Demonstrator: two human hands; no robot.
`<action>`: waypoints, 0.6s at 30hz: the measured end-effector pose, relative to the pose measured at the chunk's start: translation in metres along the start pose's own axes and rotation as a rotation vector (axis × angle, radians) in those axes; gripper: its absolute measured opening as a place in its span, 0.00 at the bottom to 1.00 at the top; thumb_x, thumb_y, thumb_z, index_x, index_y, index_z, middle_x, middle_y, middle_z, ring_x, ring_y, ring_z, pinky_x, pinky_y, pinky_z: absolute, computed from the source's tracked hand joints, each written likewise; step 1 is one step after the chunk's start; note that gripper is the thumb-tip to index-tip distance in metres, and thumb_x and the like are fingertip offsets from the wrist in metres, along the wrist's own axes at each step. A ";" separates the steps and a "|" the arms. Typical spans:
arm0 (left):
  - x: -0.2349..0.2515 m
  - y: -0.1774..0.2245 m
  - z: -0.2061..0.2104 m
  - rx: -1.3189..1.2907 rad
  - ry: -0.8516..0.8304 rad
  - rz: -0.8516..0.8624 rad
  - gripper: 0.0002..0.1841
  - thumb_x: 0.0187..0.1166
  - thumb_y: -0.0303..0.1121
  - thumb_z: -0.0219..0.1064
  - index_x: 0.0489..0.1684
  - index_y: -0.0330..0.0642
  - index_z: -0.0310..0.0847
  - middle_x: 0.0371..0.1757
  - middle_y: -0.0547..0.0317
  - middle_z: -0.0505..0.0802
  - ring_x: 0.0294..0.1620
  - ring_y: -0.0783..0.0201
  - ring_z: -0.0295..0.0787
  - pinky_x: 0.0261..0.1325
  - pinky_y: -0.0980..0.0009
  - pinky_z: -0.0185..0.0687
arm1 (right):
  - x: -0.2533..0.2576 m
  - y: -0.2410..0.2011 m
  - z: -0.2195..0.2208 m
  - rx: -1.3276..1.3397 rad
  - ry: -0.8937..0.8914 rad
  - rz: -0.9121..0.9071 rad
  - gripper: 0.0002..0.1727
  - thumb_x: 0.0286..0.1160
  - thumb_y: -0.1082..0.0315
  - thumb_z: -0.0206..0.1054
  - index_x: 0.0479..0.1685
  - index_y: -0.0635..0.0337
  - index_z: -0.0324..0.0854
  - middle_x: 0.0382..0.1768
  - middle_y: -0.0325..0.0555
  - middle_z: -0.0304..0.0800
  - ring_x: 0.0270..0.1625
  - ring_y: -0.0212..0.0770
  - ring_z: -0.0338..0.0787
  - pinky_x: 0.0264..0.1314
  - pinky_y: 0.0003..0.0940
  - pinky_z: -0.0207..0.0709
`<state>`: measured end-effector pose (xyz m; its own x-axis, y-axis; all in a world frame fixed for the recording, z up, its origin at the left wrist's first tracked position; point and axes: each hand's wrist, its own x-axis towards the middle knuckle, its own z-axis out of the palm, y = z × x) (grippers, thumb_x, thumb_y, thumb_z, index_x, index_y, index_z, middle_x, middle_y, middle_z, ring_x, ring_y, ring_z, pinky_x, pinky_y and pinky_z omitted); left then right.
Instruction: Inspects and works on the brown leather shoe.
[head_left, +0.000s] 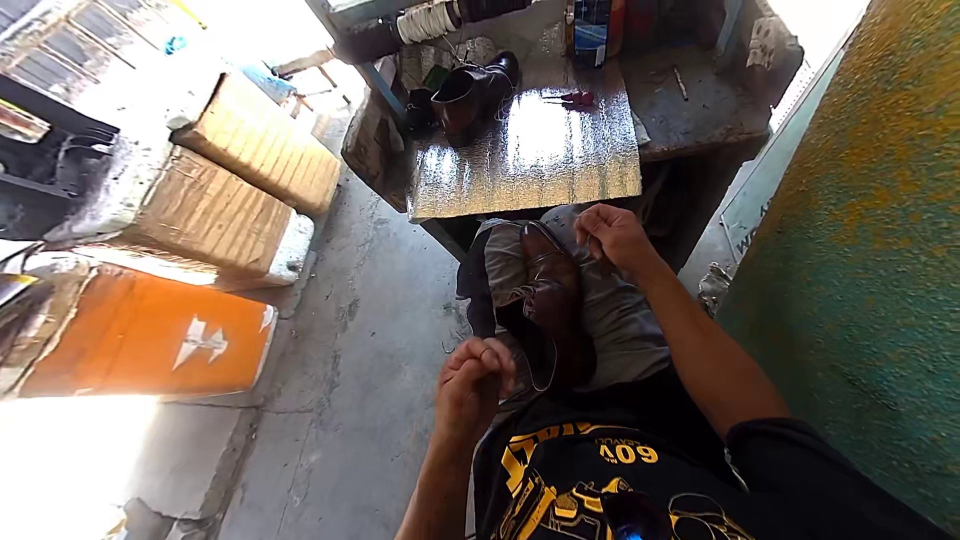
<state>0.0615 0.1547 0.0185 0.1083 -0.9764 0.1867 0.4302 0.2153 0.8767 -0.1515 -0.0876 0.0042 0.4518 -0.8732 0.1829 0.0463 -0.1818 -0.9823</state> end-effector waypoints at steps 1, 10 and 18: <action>0.006 -0.004 -0.002 0.293 0.089 -0.079 0.14 0.83 0.25 0.53 0.41 0.37 0.89 0.42 0.53 0.96 0.21 0.73 0.84 0.25 0.78 0.80 | 0.001 -0.001 -0.001 -0.313 -0.028 -0.003 0.14 0.88 0.61 0.62 0.49 0.62 0.87 0.37 0.41 0.89 0.32 0.33 0.83 0.40 0.34 0.80; -0.011 -0.025 -0.003 1.615 0.016 -0.120 0.19 0.89 0.40 0.51 0.43 0.40 0.88 0.31 0.54 0.91 0.32 0.58 0.89 0.38 0.58 0.84 | 0.000 0.009 0.032 -0.864 0.027 0.136 0.41 0.61 0.25 0.70 0.41 0.60 0.86 0.44 0.51 0.86 0.45 0.53 0.89 0.40 0.59 0.80; -0.045 -0.034 0.012 1.599 0.034 -0.131 0.22 0.87 0.42 0.46 0.28 0.44 0.82 0.17 0.59 0.79 0.20 0.60 0.79 0.24 0.58 0.71 | 0.003 0.009 0.030 -0.859 -0.064 0.148 0.41 0.65 0.25 0.67 0.41 0.60 0.86 0.45 0.51 0.86 0.48 0.53 0.88 0.45 0.60 0.80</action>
<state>0.0318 0.1913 -0.0145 0.1762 -0.9806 0.0862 -0.8943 -0.1229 0.4303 -0.1230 -0.0779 -0.0051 0.4505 -0.8923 0.0279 -0.6925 -0.3690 -0.6199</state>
